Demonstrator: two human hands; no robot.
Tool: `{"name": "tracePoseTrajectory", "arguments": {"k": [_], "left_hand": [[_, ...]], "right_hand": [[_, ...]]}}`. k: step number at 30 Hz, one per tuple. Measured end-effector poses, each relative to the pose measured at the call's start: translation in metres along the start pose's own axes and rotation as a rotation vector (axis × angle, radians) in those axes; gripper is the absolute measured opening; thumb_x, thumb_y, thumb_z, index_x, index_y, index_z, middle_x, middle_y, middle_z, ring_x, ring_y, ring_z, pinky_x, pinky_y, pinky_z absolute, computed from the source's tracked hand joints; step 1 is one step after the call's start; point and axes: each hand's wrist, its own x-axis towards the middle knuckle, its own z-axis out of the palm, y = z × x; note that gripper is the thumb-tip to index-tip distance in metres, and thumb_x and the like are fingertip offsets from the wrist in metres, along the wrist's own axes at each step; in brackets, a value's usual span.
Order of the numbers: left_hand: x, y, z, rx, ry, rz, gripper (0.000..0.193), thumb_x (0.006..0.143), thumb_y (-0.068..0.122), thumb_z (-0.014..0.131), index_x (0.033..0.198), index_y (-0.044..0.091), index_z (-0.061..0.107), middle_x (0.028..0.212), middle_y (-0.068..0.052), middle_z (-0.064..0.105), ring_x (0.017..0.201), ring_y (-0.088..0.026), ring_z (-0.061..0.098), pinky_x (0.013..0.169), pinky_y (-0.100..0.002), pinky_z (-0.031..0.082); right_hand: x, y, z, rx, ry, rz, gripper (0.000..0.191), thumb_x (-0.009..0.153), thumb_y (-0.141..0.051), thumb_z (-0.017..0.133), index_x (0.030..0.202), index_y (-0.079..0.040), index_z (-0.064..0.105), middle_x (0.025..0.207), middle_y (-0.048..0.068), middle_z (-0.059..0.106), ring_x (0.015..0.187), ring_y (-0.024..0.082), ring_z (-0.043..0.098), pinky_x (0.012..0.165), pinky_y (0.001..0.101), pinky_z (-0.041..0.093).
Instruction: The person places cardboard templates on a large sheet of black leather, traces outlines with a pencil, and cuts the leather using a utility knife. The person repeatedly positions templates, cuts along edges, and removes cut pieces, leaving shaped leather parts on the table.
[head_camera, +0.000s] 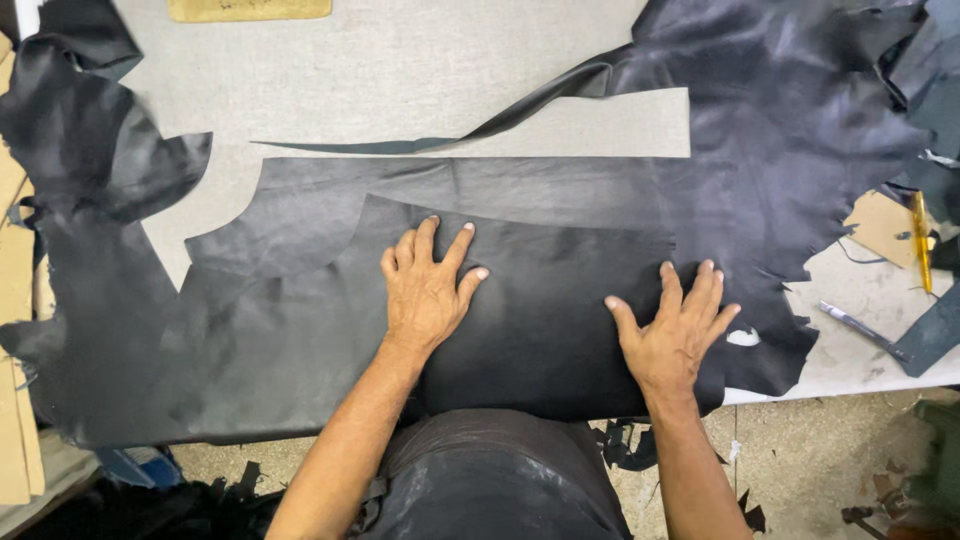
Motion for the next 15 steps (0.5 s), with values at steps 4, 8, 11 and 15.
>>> {"name": "tracePoseTrajectory", "arguments": {"k": [4,8,11,15], "left_hand": [[0.007,-0.026,-0.007,-0.032,0.005,0.034,0.049,0.091,0.028,0.071,0.139,0.016,0.064,0.147,-0.020,0.050,0.130,-0.038,0.046,0.105,-0.054,0.035],[-0.012,-0.095,-0.052,0.123,0.088,-0.066,0.049,0.092,0.014,0.071,0.140,0.010,0.063,0.150,-0.023,0.050,0.138,-0.042,0.048,0.113,-0.054,0.039],[-0.050,-0.145,-0.098,0.136,0.007,-0.125,0.048,0.086,0.013,0.074,0.134,0.008,0.065,0.144,-0.021,0.055,0.133,-0.041,0.052,0.108,-0.053,0.042],[-0.077,-0.177,-0.123,0.112,-0.180,-0.269,0.045,0.086,0.020,0.077,0.129,0.010,0.067,0.122,-0.015,0.065,0.115,-0.036,0.060,0.098,-0.048,0.046]], "right_hand": [[0.041,0.016,0.005,0.027,0.123,-0.073,0.064,0.095,-0.032,0.078,0.147,-0.001,0.055,0.162,0.030,0.040,0.150,0.048,0.036,0.123,0.0618,0.025],[0.060,0.048,-0.004,0.109,0.051,-0.171,0.045,0.098,-0.018,0.076,0.138,-0.001,0.063,0.145,0.018,0.063,0.130,0.038,0.058,0.113,0.0464,0.044],[0.064,0.057,-0.007,-0.012,-0.038,-0.306,0.048,0.093,-0.021,0.080,0.136,-0.003,0.066,0.138,0.014,0.067,0.118,0.032,0.063,0.104,0.0399,0.049],[0.075,0.051,-0.002,0.046,-0.294,-0.073,0.045,0.097,-0.020,0.079,0.138,-0.004,0.069,0.113,0.016,0.072,0.096,0.033,0.068,0.090,0.0443,0.053]]}}
